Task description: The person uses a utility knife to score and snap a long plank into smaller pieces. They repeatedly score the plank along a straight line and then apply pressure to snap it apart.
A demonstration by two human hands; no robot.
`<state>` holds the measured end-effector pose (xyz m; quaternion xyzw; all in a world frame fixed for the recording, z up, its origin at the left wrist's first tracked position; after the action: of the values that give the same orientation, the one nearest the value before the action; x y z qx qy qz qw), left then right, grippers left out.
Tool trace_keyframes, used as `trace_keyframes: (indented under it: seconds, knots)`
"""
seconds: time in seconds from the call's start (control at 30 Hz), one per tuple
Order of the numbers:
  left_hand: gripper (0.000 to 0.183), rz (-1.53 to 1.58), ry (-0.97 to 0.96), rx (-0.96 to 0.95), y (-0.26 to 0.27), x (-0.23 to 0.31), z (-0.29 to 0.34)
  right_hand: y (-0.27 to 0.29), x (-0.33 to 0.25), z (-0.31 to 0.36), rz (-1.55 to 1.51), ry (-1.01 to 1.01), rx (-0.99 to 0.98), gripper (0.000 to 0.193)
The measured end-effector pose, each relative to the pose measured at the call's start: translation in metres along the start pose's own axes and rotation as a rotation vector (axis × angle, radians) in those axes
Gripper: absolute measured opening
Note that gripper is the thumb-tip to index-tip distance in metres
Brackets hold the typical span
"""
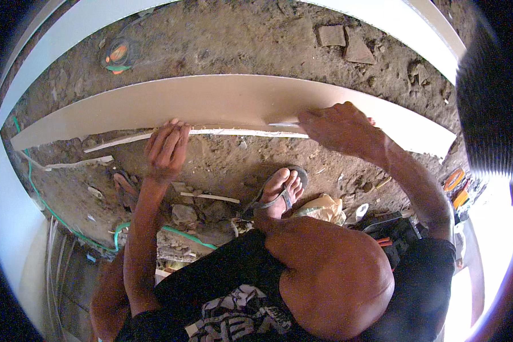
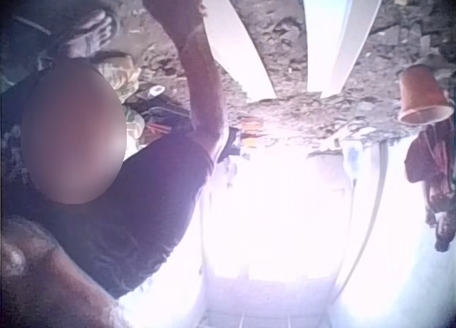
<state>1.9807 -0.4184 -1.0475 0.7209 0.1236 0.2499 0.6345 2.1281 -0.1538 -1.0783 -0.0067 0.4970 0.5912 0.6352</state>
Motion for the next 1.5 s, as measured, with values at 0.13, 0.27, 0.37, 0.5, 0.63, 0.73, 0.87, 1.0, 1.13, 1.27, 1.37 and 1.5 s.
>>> trace_keyframes:
  seconds: [0.13, 0.27, 0.37, 0.5, 0.63, 0.73, 0.87, 1.0, 1.13, 1.27, 1.37, 1.5]
  knots:
    - [0.021, 0.023, -0.011, 0.010, -0.001, 0.003, -0.005, -0.012, 0.016, 0.032, -0.026, -0.072, 0.034, 0.015]
    - [0.021, -0.038, -0.037, 0.000, 0.002, 0.002, -0.004, -0.019, 0.020, 0.043, 0.062, -0.040, -0.029, 0.014]
    - [0.021, -0.065, -0.044, -0.007, 0.003, 0.002, -0.004, -0.024, 0.028, 0.053, 0.082, -0.071, -0.074, 0.014]
    - [0.021, -0.060, -0.032, -0.050, -0.008, 0.004, -0.002, -0.034, 0.042, 0.089, 0.014, -0.142, -0.096, 0.015]
    - [0.022, -0.057, -0.009, -0.079, 0.000, 0.002, -0.003, -0.045, 0.059, 0.124, 0.011, -0.173, -0.104, 0.017]
    - [0.023, -0.078, 0.000, -0.082, -0.003, -0.003, 0.005, -0.052, 0.065, 0.139, 0.025, -0.143, -0.047, 0.017]
    - [0.021, -0.055, -0.029, -0.117, 0.007, 0.016, -0.015, -0.063, 0.076, 0.155, 0.033, -0.148, -0.055, 0.020]
    - [0.019, -0.073, -0.073, -0.109, -0.007, 0.006, -0.007, -0.078, 0.088, 0.196, 0.042, -0.211, -0.124, 0.023]
    - [0.018, -0.076, -0.070, -0.083, -0.001, 0.000, 0.002, -0.079, 0.094, 0.218, 0.052, -0.211, -0.100, 0.020]
    - [0.017, -0.118, -0.114, -0.108, -0.013, 0.011, -0.012, -0.090, 0.109, 0.269, 0.124, -0.231, -0.006, 0.013]
    - [0.017, -0.187, -0.093, -0.120, -0.004, -0.005, 0.008, -0.091, 0.115, 0.271, 0.159, -0.238, -0.071, 0.011]
    - [0.021, -0.207, -0.104, -0.120, -0.008, -0.020, 0.024, -0.089, 0.122, 0.298, 0.296, -0.269, -0.138, 0.015]
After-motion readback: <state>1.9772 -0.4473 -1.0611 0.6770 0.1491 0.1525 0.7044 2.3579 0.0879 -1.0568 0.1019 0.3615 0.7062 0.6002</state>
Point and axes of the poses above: each hand's wrist, its own z-axis away from the middle knuckle, its own y-axis out of the back of the hand, x = y × z, the point moved 7 cm from there along -z, towards the middle knuckle, and after that the axes turned 15 degrees about y, right-handed, at the moved point
